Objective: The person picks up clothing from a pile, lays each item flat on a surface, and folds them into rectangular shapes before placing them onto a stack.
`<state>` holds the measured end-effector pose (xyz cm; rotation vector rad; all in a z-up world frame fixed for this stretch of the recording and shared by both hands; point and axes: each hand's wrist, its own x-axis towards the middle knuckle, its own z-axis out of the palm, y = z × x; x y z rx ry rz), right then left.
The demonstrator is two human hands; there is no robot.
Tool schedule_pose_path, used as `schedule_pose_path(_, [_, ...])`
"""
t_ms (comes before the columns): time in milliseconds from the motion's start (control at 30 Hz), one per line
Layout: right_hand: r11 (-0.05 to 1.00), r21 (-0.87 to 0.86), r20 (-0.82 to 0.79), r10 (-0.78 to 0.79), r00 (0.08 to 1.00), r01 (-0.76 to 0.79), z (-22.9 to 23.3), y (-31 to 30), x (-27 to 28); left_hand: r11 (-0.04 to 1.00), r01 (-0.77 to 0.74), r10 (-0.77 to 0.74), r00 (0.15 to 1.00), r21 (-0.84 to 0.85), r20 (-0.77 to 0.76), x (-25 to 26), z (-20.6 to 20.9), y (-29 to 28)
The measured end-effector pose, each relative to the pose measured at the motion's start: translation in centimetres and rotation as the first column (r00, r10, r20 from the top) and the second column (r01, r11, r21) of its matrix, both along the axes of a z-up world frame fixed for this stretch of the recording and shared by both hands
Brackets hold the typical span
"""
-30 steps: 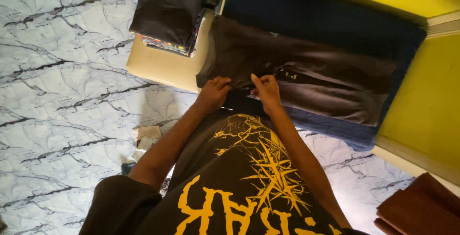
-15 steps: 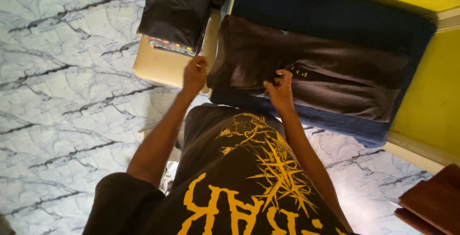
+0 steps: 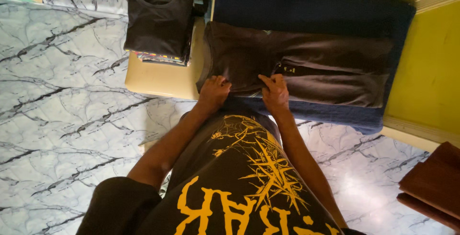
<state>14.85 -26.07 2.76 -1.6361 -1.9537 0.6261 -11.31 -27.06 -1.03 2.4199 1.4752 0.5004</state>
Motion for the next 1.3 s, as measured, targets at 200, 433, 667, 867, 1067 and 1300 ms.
schedule_pose_path(200, [0.979,0.198,0.147,0.025,0.989,-0.054,2.6,0.7,-0.3,0.989,-0.015,-0.011,0.984,0.144,0.177,-0.9,3.4,1.6])
schedule_pose_path(433, [0.989,-0.057,0.068,0.142,0.987,-0.139,1.0,2.6,1.5,0.886,-0.054,0.157,0.970,-0.461,0.188,-0.9,4.5,4.1])
schedule_pose_path(667, [0.910,-0.386,-0.174,0.088,0.981,-0.150,-0.7,4.1,2.8,0.966,0.242,-0.216,0.947,-0.086,0.237,-3.1,1.1,3.6])
schedule_pose_path(867, [0.822,-0.567,-0.343,-0.175,0.923,-0.055,-0.6,4.9,2.8,0.968,-0.009,0.111,0.912,-0.250,0.396,-2.6,-0.8,3.9])
schedule_pose_path(1067, [0.839,-0.508,-0.158,-0.312,0.937,0.194,-0.3,7.8,2.2,0.698,-0.197,0.647,0.586,-0.688,0.488,0.0,1.8,8.3])
schedule_pose_path(1300, [0.861,-0.410,-0.328,-0.446,0.833,0.300,-2.4,7.7,0.3,0.710,-0.234,0.617,0.662,-0.664,0.426,-0.9,-3.5,9.0])
